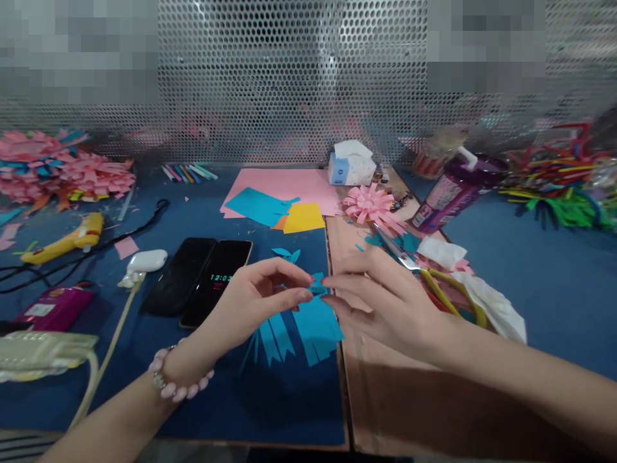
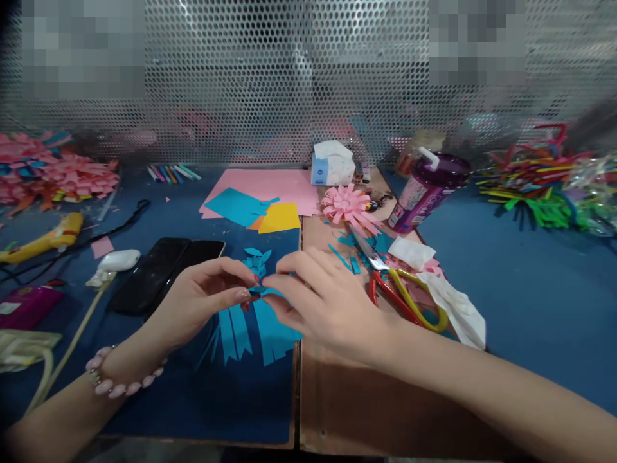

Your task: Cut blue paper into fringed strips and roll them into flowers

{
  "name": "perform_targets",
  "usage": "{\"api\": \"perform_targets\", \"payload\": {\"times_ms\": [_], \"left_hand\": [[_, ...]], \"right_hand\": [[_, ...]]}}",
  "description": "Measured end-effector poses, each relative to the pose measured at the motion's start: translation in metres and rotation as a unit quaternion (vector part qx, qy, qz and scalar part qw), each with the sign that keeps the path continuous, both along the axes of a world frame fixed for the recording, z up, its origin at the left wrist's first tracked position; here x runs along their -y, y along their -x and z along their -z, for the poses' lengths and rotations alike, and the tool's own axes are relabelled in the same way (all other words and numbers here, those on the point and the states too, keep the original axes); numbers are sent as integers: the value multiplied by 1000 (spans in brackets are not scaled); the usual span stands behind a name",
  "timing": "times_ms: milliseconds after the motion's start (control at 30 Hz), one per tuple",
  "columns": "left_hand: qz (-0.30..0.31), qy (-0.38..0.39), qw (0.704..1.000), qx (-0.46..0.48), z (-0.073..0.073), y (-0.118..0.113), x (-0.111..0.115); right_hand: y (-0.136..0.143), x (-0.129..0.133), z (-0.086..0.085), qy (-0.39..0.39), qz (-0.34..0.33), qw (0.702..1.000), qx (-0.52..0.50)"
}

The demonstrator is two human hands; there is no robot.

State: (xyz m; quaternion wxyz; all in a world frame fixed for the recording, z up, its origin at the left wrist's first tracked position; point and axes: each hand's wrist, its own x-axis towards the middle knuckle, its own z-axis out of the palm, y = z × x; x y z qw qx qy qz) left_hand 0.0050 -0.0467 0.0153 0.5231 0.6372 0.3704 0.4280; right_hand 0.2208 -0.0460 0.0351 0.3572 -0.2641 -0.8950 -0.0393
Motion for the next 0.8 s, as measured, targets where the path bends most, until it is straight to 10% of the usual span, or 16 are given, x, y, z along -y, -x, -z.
{"api": "perform_targets", "payload": {"times_ms": [800], "left_hand": [[23, 89, 996, 23, 0, -1, -2]], "right_hand": [[-1, 3, 7, -12, -33, 999, 21]]}}
